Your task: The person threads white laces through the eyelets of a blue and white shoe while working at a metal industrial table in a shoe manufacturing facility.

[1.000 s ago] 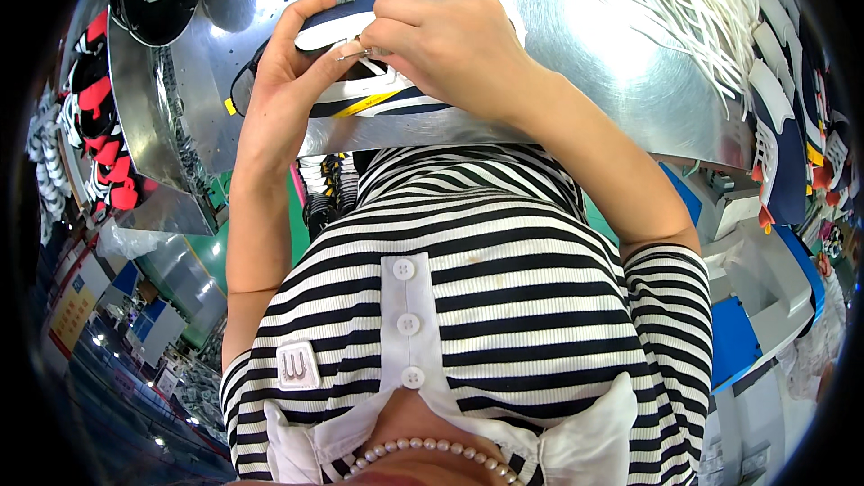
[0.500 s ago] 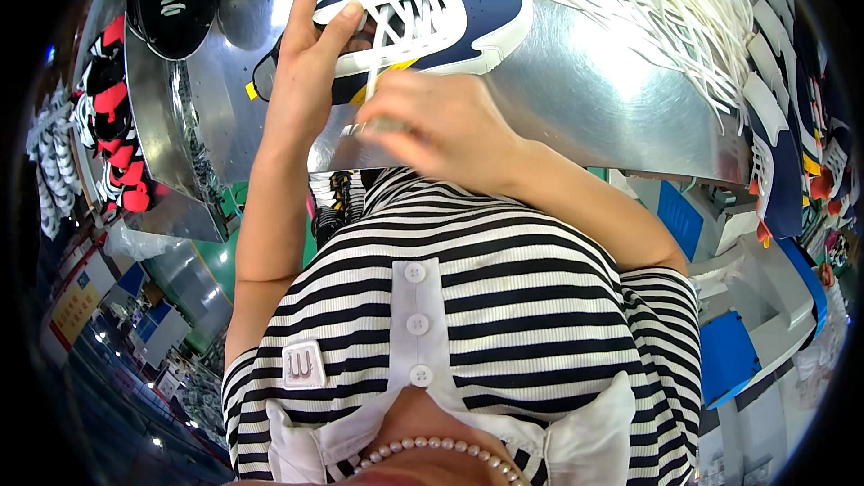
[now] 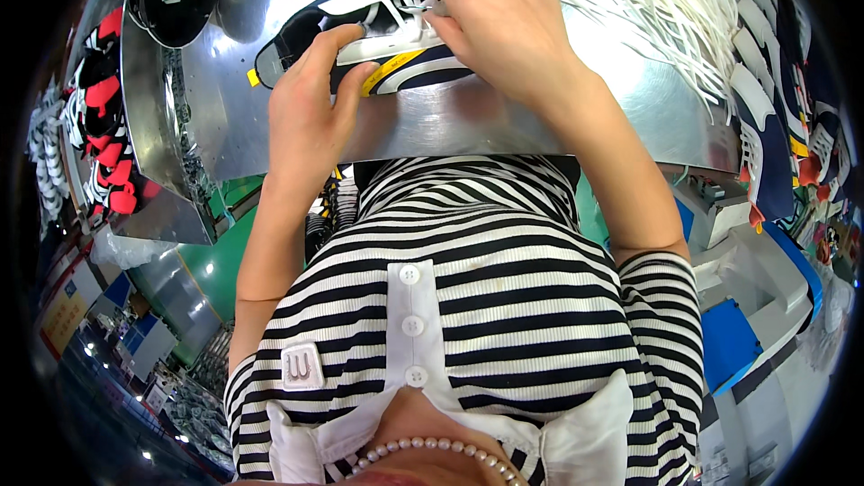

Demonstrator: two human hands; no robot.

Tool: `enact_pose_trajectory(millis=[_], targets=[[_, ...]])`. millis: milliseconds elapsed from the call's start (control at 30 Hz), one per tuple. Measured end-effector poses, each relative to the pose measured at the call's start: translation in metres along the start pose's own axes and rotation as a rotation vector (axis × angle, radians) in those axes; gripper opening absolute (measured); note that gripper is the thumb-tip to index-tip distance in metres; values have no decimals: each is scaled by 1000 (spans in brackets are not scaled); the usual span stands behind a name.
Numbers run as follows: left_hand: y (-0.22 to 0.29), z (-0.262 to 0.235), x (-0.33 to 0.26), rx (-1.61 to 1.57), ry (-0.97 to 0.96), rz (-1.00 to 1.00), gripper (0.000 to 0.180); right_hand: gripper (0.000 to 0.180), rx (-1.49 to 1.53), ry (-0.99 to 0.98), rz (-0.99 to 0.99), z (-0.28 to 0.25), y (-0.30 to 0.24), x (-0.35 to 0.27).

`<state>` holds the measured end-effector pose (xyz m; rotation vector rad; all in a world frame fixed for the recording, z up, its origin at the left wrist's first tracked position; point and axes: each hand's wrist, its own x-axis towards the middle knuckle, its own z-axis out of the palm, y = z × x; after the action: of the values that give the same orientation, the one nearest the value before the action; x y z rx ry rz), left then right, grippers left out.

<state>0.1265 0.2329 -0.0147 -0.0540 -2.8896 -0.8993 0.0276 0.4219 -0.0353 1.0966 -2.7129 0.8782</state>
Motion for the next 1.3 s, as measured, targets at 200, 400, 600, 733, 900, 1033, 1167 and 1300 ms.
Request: enact_pose_trajectory(millis=[200, 400, 600, 733, 900, 1033, 1167, 1300], targets=[[0, 5, 3, -47, 35, -29, 25, 17, 532, -577, 140, -26, -39, -46], [-1, 7, 5, -133, -9, -33, 23, 18, 970, -222, 677, 0, -14, -39], [-1, 11, 2, -160, -15, -16, 25, 13, 1048, -103, 696, 19, -33, -31], [-3, 11, 4, -243, 15, 20, 26, 16, 1009, 36, 604, 21, -29, -27], [0, 13, 10, -114, -21, -8, 26, 20, 861, 91, 440, 30, -25, -26], [1, 15, 10, -66, -1, -42, 28, 22, 851, 99, 388, 18, -29, -34], [3, 16, 11, -77, -5, -71, 28, 17, 785, -82, 444, 7, -30, -49], [4, 15, 12, -88, -20, -65, 26, 14, 730, -146, 454, 8, -26, -46]])
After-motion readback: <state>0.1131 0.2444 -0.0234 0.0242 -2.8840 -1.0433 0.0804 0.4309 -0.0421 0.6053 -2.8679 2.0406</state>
